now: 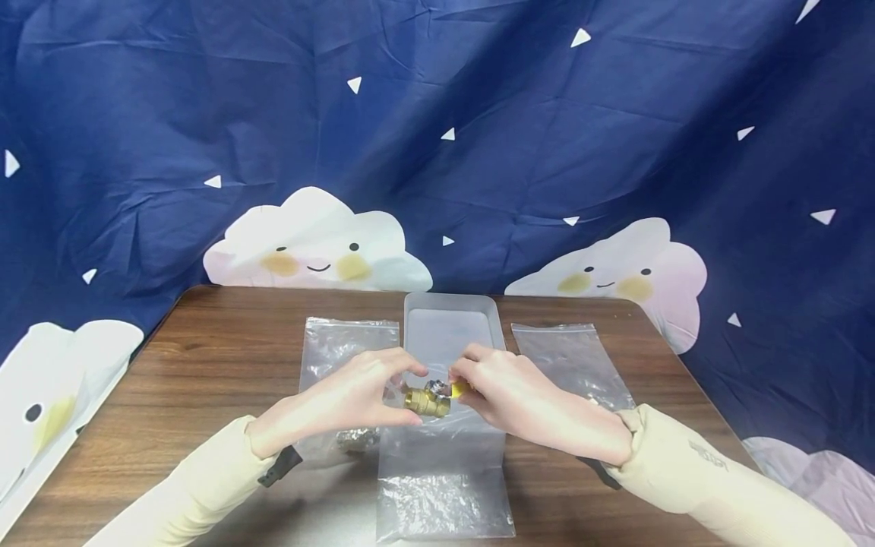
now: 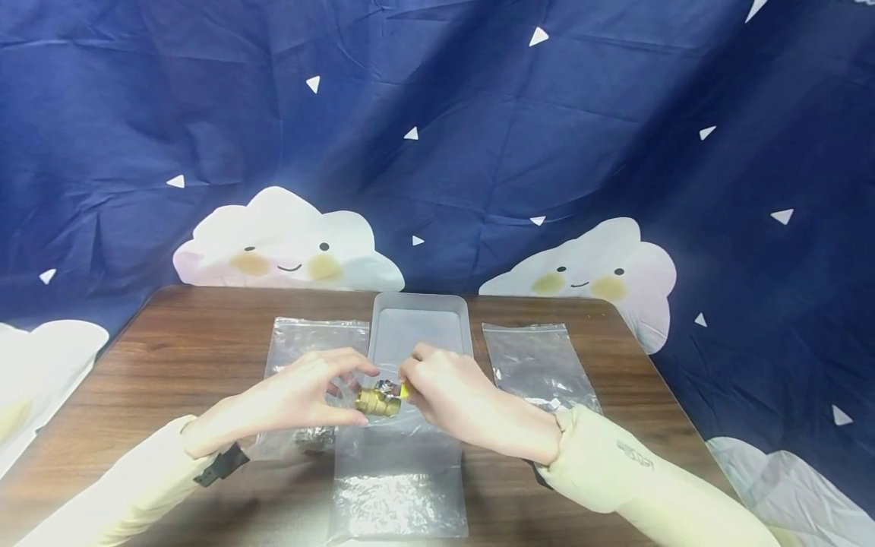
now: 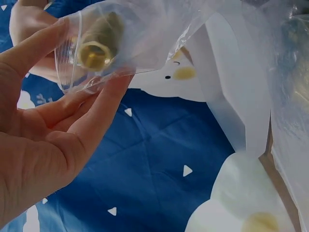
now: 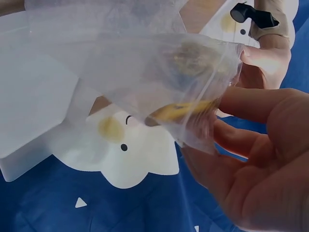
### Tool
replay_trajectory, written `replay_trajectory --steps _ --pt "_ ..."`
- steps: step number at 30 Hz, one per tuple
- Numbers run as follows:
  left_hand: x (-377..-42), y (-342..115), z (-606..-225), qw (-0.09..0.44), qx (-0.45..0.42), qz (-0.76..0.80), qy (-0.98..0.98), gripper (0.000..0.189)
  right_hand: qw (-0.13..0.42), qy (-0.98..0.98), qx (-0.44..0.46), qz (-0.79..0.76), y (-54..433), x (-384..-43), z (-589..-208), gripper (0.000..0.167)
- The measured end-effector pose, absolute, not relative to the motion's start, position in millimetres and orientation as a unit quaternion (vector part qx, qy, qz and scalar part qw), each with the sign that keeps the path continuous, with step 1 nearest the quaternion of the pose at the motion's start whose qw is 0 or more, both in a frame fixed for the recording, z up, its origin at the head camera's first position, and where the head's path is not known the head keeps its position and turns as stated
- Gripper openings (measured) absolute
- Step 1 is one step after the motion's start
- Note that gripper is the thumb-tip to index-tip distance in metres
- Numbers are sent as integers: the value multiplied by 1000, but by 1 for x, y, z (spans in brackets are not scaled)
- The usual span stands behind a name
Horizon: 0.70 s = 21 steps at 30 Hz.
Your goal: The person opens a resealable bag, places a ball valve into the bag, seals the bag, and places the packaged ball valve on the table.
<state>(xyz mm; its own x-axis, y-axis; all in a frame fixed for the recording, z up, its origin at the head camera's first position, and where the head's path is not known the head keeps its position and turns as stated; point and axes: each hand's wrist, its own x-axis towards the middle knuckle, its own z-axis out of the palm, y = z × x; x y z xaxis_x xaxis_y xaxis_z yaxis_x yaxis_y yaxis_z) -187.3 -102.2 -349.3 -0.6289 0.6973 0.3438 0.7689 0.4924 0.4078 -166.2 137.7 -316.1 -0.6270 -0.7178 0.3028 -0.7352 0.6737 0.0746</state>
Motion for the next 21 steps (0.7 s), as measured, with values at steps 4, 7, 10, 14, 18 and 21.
replay_trajectory --steps 4,7,10,14,18,21 --pt "-186 -102 -348 62 -422 -271 -863 48 153 -908 391 1 133 -165 -317 16" --pt "-186 -101 -348 59 -419 -272 -864 50 152 -913 377 -14 128 -164 -318 14" --pt "-185 -100 -348 59 -417 -276 -864 52 162 -913 372 -36 123 -162 -319 13" --pt "-185 -99 -348 60 -416 -279 -864 53 165 -907 380 -72 119 -160 -321 13" --pt "-185 -99 -349 55 -412 -278 -866 52 137 -906 387 -99 115 -158 -322 17" --pt "-185 -98 -350 52 -411 -277 -867 51 122 -906 390 -108 113 -157 -322 19"
